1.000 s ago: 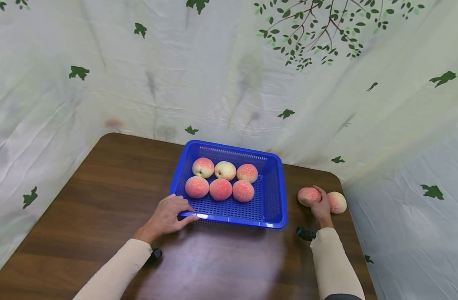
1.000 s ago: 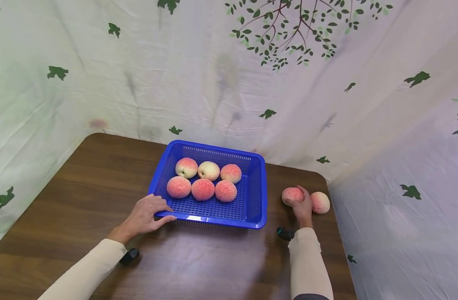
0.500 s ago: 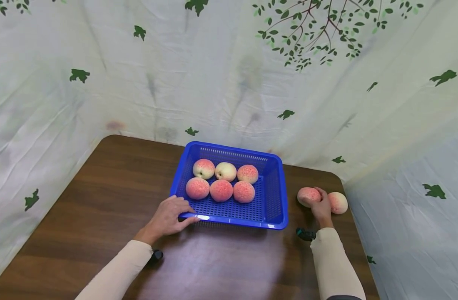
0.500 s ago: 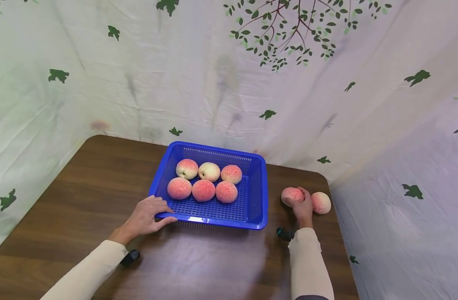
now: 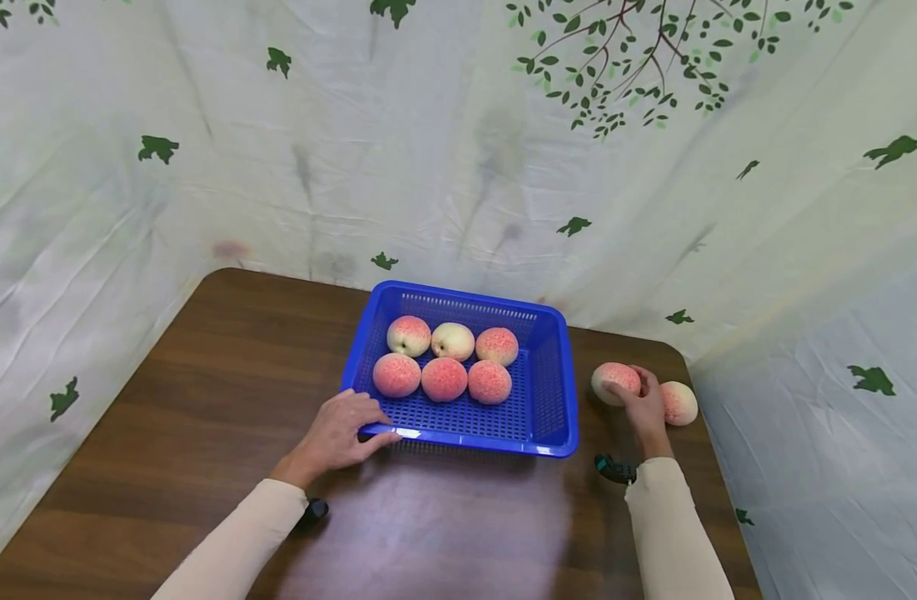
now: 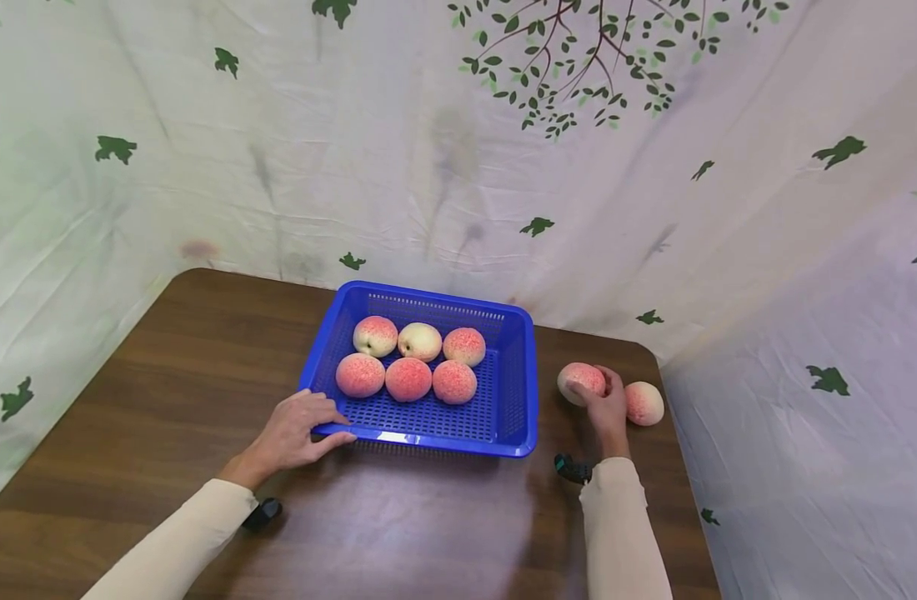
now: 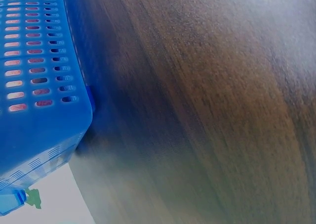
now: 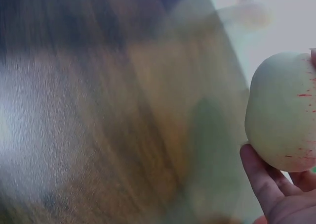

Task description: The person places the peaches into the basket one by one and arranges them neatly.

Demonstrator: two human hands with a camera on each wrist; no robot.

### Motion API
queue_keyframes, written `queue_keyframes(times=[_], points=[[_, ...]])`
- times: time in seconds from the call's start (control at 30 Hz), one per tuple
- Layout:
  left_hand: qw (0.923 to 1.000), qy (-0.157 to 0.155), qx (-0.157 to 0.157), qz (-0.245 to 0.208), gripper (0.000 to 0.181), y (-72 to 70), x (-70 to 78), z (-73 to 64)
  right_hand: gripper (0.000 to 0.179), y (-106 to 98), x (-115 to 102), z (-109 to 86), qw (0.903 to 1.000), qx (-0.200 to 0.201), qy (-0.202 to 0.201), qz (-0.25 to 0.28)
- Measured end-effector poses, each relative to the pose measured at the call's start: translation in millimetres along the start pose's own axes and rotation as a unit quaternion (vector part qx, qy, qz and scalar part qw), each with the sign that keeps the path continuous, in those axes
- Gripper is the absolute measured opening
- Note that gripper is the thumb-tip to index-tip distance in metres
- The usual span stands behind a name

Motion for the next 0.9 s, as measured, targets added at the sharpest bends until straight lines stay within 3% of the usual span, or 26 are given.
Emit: queue_keyframes(times=[0.13,0.6,0.9], points=[[1.0,-0.003,-0.002,0.003,0.021,-0.3,-0.5,-0.5,0.076,2.2,-8.8,-2.0,0.9999,0.0,0.005,0.009],[0.9998,-0.019,-0.011,0.0,0.022,-2.2,1.7,0.5,0.066,6.3,-47.1,-18.9,0.9975,-0.021,0.0,0.067],[0.9997,-0.02,-0.012,-0.001,0.021,-1.3,1.6,1.1,0.053,17.9,-67.6,-29.2,0.9941,-0.025,-0.043,0.096]])
Point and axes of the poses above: each hand's wrist, its own z-axis towards the middle knuckle, its own y-axis out of the palm, x = y × z, the point moved 1 cm from there along z, towards the middle knuckle, and after that the axes turned 13 degrees about -y, right-handed, at the moved point
